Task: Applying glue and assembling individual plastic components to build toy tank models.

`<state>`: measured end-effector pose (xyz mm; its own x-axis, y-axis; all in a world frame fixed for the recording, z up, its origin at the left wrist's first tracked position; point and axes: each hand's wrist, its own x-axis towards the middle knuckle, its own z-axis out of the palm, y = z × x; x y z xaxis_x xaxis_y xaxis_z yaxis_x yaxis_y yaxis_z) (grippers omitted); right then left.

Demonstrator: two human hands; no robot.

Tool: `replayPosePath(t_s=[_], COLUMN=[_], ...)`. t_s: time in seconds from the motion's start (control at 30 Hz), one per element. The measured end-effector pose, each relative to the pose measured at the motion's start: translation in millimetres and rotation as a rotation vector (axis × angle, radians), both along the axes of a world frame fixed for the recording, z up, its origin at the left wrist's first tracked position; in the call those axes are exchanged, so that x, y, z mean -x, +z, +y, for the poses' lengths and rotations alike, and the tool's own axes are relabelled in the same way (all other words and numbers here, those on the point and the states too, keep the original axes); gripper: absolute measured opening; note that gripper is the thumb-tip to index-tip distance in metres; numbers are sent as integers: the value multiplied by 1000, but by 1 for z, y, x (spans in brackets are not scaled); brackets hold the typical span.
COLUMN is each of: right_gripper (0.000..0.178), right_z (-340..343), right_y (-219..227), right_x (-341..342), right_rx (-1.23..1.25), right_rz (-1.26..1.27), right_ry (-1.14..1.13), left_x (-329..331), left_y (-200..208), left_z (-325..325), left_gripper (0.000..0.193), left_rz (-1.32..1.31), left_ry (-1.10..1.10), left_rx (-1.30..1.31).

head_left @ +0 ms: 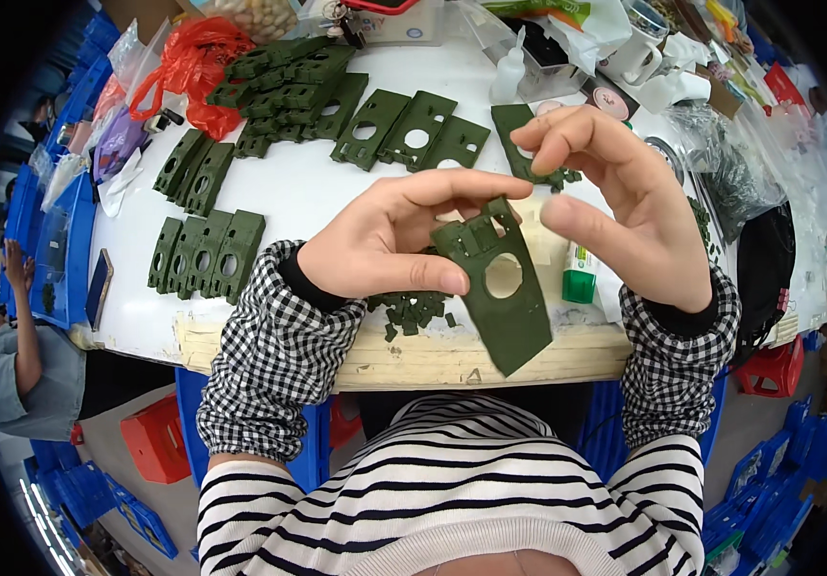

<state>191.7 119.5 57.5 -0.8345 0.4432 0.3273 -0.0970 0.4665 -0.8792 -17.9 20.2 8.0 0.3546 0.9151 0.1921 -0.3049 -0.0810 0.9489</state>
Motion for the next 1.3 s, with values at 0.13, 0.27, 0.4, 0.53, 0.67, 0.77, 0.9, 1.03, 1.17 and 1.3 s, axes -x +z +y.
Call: replayPosePath(t_s=[0.13, 0.27, 0.4, 0.53, 0.67, 0.77, 0.9, 1.03, 1.17, 1.3], right_gripper=[63, 83, 81, 75, 70, 56, 61, 64, 65, 65], right_z=[5, -2, -7, -14, -14, -14, -14, -16, -17, -15], right_y=[7, 15, 5, 0, -1, -2, -4, -3, -7, -10], right_x=[-8, -3, 2, 9, 5, 7, 8, 10, 12, 13], right_rx=[-154, -507, -525, -510, -524, -631, -661, -714, -709, -714], right_rz=[-28, -60, -28, -45, -14, 26, 61, 95, 87, 106], right_ry=[74, 177, 233, 254, 174, 73, 76, 35, 47, 38], left_x=[5, 5, 0, -5, -3, -8, -13, -12, -5, 3], left_y=[-5, -13, -11, -11, -12, 3, 7, 6, 9, 4], left_z=[0, -3, -5, -6, -3, -15, -18, -19, -17, -12], left_gripper=[87, 94, 95, 97, 84, 72, 65, 62, 62, 62], left_rz=[-215, -374, -318, -211, -179, -244, -225, -216, -256, -311], left_ry=[-192, -290, -322, -223, -256, -223, -59, 41, -7, -90], left_rx=[83, 179, 257, 196, 212, 369, 386, 383, 473, 554])
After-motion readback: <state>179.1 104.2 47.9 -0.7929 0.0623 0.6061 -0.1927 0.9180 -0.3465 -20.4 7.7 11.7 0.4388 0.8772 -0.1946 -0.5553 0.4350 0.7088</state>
